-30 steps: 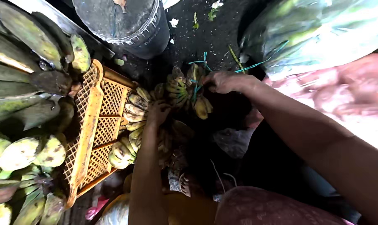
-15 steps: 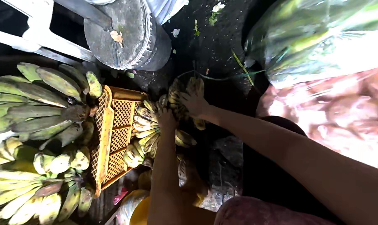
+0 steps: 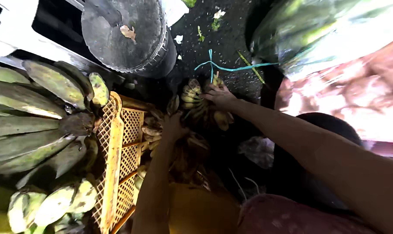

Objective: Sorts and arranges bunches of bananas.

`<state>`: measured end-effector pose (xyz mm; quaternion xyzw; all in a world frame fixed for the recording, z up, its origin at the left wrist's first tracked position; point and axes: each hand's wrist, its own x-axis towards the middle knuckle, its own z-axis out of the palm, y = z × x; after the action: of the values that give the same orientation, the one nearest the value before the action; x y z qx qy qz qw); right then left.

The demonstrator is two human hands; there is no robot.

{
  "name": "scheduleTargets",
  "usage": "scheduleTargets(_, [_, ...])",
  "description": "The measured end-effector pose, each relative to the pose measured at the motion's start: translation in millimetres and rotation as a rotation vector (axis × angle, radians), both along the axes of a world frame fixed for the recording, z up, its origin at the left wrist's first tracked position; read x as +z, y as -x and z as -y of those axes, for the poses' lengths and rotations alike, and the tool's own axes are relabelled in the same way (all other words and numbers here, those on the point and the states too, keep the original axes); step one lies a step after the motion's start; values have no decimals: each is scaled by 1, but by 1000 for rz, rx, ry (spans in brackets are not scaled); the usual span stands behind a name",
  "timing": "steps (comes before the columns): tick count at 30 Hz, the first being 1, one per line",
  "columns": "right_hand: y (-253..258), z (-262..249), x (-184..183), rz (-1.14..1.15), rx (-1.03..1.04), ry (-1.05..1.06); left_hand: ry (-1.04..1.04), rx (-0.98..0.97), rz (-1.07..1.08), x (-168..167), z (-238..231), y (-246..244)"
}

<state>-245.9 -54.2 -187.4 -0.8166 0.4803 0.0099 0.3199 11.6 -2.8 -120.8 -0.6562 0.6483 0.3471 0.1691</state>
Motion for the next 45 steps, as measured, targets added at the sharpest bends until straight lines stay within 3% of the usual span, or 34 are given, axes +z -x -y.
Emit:
scheduleTargets(8, [-12, -4, 29, -199, -22, -133, -18, -101, -86, 0, -6, -9])
scheduleTargets(12, [-17, 34, 98, -375, 50, -245, -28, -62, -113, -5, -5, -9])
scheduleTargets(15, [-5, 53, 160, -132, -147, -262, -30, -73, -70, 1, -12, -2])
scheduleTargets(17, [8, 68, 201, -11, -237, -156, -36, -51, -51, 6, -16, 6])
scheduleTargets(20, [35, 95, 227, -252, -198, 55, -19, -35, -11, 13, -20, 20])
scheduleTargets(23, [34, 91, 192, -492, -74, -71, -16, -43, 11, 15, -14, 27])
scheduleTargets(27, [-8, 51, 113, -377, -211, -307, 64, -20, -1, 5, -12, 33])
scheduleTargets(29, [-24, 33, 73, -382, -261, -219, 114, -8, -10, -1, -15, 30])
scheduleTargets(31, [-28, 17, 48, -420, -171, -42, 152, 3, -15, -7, -17, 31])
scheduleTargets(33, [-35, 13, 47, -470, -81, 23, 182, 7, 28, -9, -16, 38])
scheduleTargets(35, [-53, 13, 66, -449, -64, -43, 204, -11, 59, -9, -17, 48])
scheduleTargets(39, [-87, 19, 86, -375, -388, -424, 206, -78, 15, -9, -20, 57])
scheduleTargets(42, [-88, 13, 80, -366, -541, -427, 232, -23, -58, -8, -24, 43])
scheduleTargets(45, [-90, 9, 81, -446, -530, -424, 202, 16, -97, -9, -23, 31])
